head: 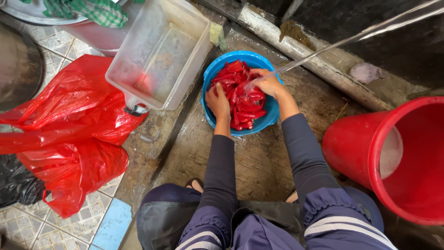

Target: Washing red chilies in a plastic basin and scrubbing a large metal pot with soap and a scouring pad.

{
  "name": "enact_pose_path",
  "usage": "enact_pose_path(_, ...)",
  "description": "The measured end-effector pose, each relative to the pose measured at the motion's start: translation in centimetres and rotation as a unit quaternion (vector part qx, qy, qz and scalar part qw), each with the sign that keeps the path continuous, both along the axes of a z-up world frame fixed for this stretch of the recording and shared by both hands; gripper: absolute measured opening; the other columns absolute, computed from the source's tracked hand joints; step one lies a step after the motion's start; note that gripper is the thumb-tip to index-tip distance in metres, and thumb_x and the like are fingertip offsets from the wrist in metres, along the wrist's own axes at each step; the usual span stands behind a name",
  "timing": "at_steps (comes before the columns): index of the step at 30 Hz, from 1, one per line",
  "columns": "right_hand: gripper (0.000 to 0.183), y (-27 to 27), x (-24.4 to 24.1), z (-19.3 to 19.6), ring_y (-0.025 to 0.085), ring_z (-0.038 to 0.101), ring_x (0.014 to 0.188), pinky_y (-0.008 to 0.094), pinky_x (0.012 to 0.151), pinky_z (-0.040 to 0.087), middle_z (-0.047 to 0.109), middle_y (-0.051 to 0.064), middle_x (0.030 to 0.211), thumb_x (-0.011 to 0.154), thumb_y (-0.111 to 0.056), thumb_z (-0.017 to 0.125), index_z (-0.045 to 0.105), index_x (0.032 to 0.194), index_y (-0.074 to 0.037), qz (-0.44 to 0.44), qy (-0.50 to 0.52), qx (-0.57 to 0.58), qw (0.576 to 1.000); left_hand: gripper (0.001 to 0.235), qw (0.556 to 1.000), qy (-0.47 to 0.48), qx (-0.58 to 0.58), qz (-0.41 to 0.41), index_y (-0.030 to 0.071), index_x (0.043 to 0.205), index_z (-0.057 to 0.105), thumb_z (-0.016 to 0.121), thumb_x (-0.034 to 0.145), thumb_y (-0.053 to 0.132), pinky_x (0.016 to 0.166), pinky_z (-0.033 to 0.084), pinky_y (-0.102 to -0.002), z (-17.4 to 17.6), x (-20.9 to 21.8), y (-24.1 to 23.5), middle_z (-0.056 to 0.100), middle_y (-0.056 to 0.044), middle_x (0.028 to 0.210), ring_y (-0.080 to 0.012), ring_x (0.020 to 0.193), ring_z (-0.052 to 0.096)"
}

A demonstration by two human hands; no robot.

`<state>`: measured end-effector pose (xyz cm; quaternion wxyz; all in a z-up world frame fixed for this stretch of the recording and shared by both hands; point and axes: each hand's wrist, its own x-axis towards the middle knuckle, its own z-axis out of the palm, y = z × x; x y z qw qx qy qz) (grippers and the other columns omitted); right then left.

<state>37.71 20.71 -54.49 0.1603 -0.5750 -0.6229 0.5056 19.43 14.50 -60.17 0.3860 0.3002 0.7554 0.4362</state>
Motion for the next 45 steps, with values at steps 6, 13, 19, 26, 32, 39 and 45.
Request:
enact_pose_path(6, 0.076, 2.8, -0.3, -8.7, 0.048, 0.038, 0.144, 0.056, 0.123, 0.028, 0.047, 0.034, 0.15, 0.107, -0.059, 0.039, 0.045, 0.152, 0.001, -0.094, -0.042, -0.023, 0.994, 0.075, 0.972, -0.188, -0.11, 0.087, 0.013, 0.153, 0.046, 0.036, 0.104, 0.069, 0.123, 0.029, -0.047, -10.5, -2.0, 5.1, 0.047, -0.024, 0.154, -0.0406, 0.146, 0.04)
enact_pose_path(13, 0.079, 2.9, -4.4, -5.3, 0.041, 0.039, 0.146, 0.049, 0.123, 0.032, 0.049, 0.023, 0.152, 0.092, -0.074, 0.058, 0.05, 0.152, -0.024, -0.097, -0.009, -0.138, 0.986, 0.086, 0.907, -0.393, -0.148, -0.026, 0.019, 0.156, 0.042, 0.061, 0.09, 0.07, 0.116, 0.035, -0.065, -0.7, -3.1, 5.8, 0.035, -0.023, 0.163, -0.0497, 0.146, 0.035)
enact_pose_path(19, 0.084, 1.7, -4.6, -6.1, 0.041, 0.043, 0.143, 0.049, 0.12, 0.036, 0.049, 0.025, 0.152, 0.083, -0.063, 0.074, 0.05, 0.152, -0.022, -0.077, -0.038, -0.136, 0.987, 0.085, 0.933, -0.342, -0.114, -0.014, 0.022, 0.152, 0.048, 0.078, 0.084, 0.064, 0.113, 0.043, -0.059, -4.3, -2.4, 4.0, 0.047, -0.019, 0.155, -0.0421, 0.143, 0.044)
enact_pose_path(26, 0.065, -1.3, -4.4, -4.3, 0.041, 0.055, 0.128, 0.056, 0.103, 0.051, 0.056, 0.021, 0.139, 0.083, -0.02, 0.076, 0.056, 0.145, -0.018, -0.09, 0.173, -0.087, 0.977, 0.066, 0.963, -0.266, 0.004, -0.032, 0.018, 0.139, 0.063, 0.086, 0.083, 0.045, 0.113, 0.041, -0.05, -2.7, -1.9, 1.3, 0.056, -0.015, 0.141, -0.0342, 0.133, 0.053)
enact_pose_path(32, 0.079, 0.3, 1.9, -3.8, 0.028, 0.051, 0.129, 0.047, 0.114, 0.038, 0.06, 0.013, 0.131, 0.062, -0.004, 0.085, 0.063, 0.138, -0.009, 0.058, 0.167, 0.068, 0.982, 0.048, 0.964, -0.096, 0.106, -0.223, 0.025, 0.111, 0.075, 0.087, 0.066, 0.032, 0.111, 0.045, -0.047, -3.7, -1.5, 2.2, 0.052, -0.009, 0.14, -0.0357, 0.123, 0.059)
enact_pose_path(39, 0.039, -4.3, 1.0, -4.2, 0.043, 0.066, 0.114, 0.055, 0.102, 0.049, 0.069, 0.017, 0.119, 0.08, -0.005, 0.064, 0.074, 0.117, -0.015, 0.131, -0.176, 0.128, 0.967, 0.037, 0.964, 0.158, 0.116, -0.181, 0.024, 0.114, 0.068, 0.07, 0.078, 0.013, 0.103, 0.046, -0.047, -5.6, 5.5, 3.2, 0.062, -0.006, 0.114, -0.0312, 0.117, 0.063)
enact_pose_path(45, 0.059, -7.7, -4.3, -4.1, 0.047, 0.056, 0.122, 0.054, 0.106, 0.044, 0.06, 0.026, 0.125, 0.078, -0.022, 0.076, 0.06, 0.132, -0.003, 0.02, -0.045, 0.213, 0.976, 0.02, 0.976, 0.027, -0.123, -0.179, 0.051, 0.112, 0.063, 0.05, 0.097, 0.048, 0.107, 0.038, -0.038, -14.8, 10.9, 7.7, 0.073, 0.022, 0.107, -0.009, 0.118, 0.066)
